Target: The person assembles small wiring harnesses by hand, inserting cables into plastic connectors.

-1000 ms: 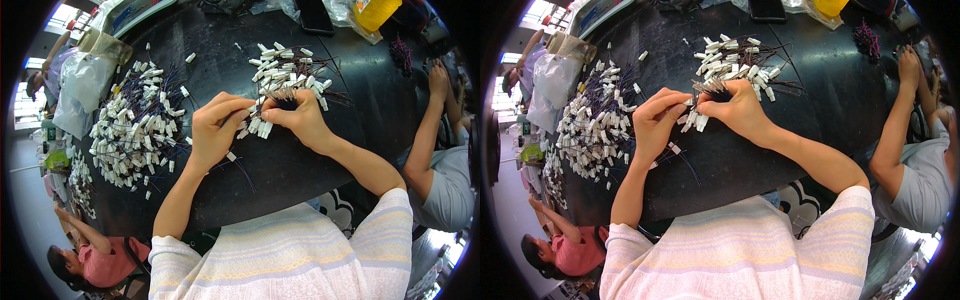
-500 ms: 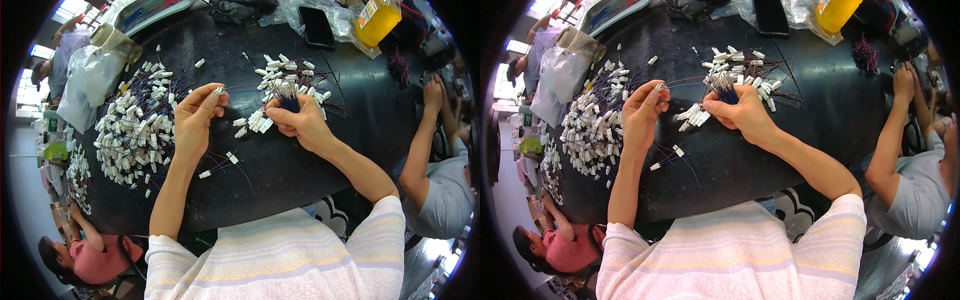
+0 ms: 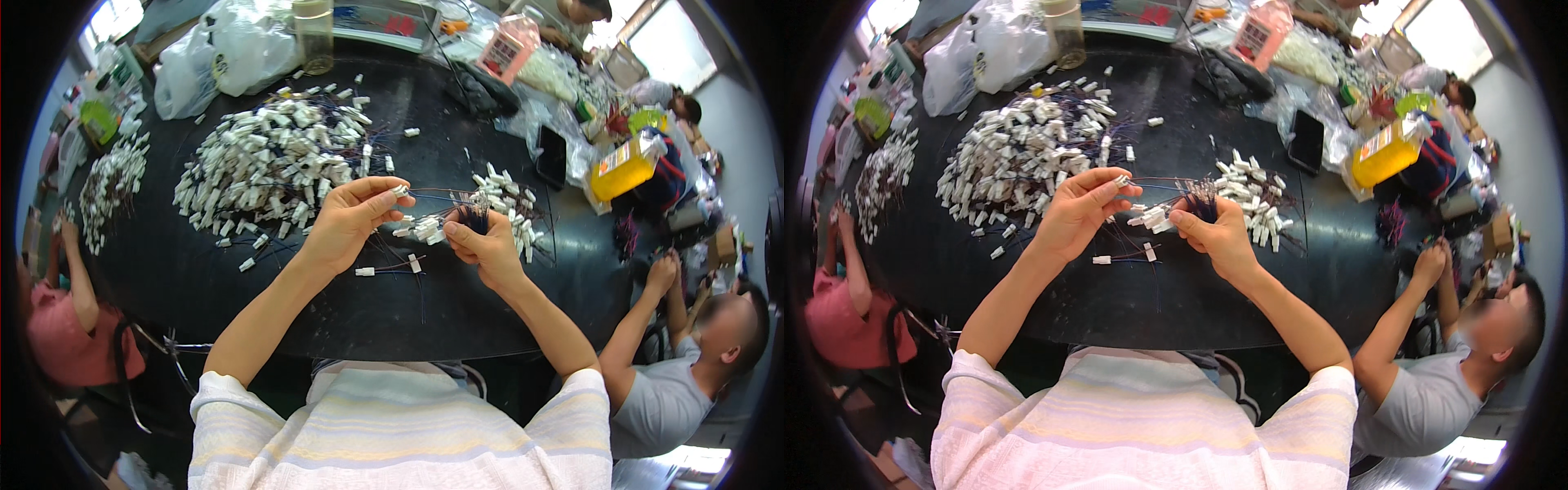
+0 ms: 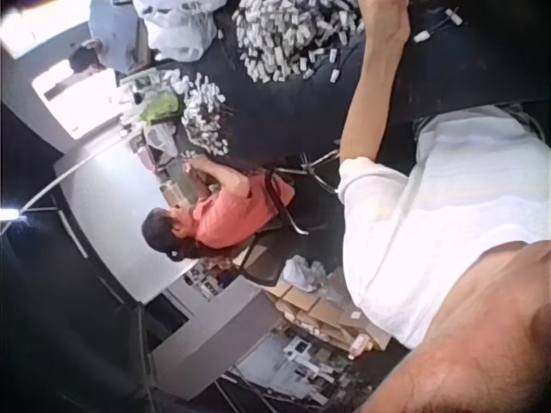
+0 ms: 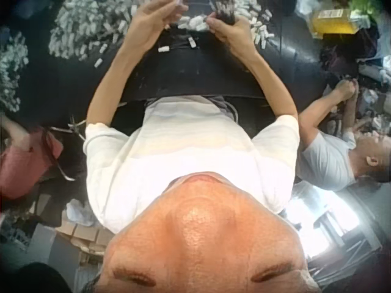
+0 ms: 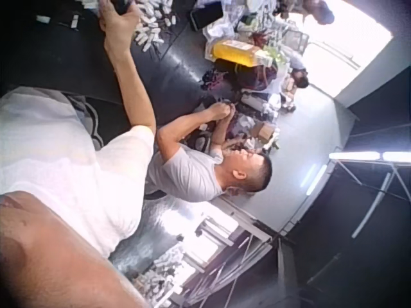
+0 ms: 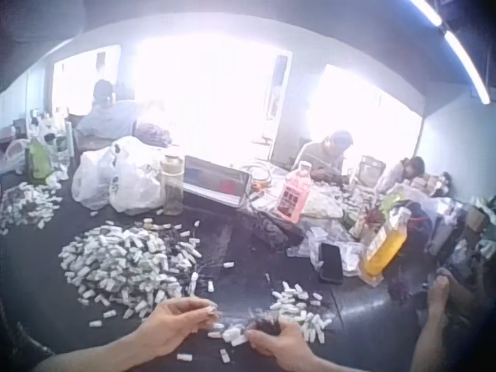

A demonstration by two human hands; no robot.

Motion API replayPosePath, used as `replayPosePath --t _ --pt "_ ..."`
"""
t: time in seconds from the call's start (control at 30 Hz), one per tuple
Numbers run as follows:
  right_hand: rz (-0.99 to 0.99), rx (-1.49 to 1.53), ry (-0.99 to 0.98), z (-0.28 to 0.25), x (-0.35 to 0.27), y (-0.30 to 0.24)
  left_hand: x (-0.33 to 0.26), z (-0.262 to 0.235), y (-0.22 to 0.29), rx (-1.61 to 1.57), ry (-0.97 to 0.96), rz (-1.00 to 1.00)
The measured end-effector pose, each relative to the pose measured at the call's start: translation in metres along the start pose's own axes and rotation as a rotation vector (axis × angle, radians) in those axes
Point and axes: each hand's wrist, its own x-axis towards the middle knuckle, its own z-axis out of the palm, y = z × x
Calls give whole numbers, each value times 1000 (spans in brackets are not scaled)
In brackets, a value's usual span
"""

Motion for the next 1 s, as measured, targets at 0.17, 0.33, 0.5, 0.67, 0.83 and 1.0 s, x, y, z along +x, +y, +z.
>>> replayPosePath --t 0.17,0.33,0.5,0.67,0.83,1.0 --pt "12 13 62 15 12 0 -14 -2 -6 -99 67 0" --pt "-211 -246 102 42 15 -2 -19 0 -12 87 151 189" --pt "37 203 -22 41 16 -5 -23 10 -8 313 211 267" --pt "-47 130 107 50 14 -3 -21 9 -14 363 197 287" --pt "-99 134 142 49 13 -1 -25 14 -10 367 176 243" --pt "-125 106 140 50 13 2 -27 12 -14 434 172 198"
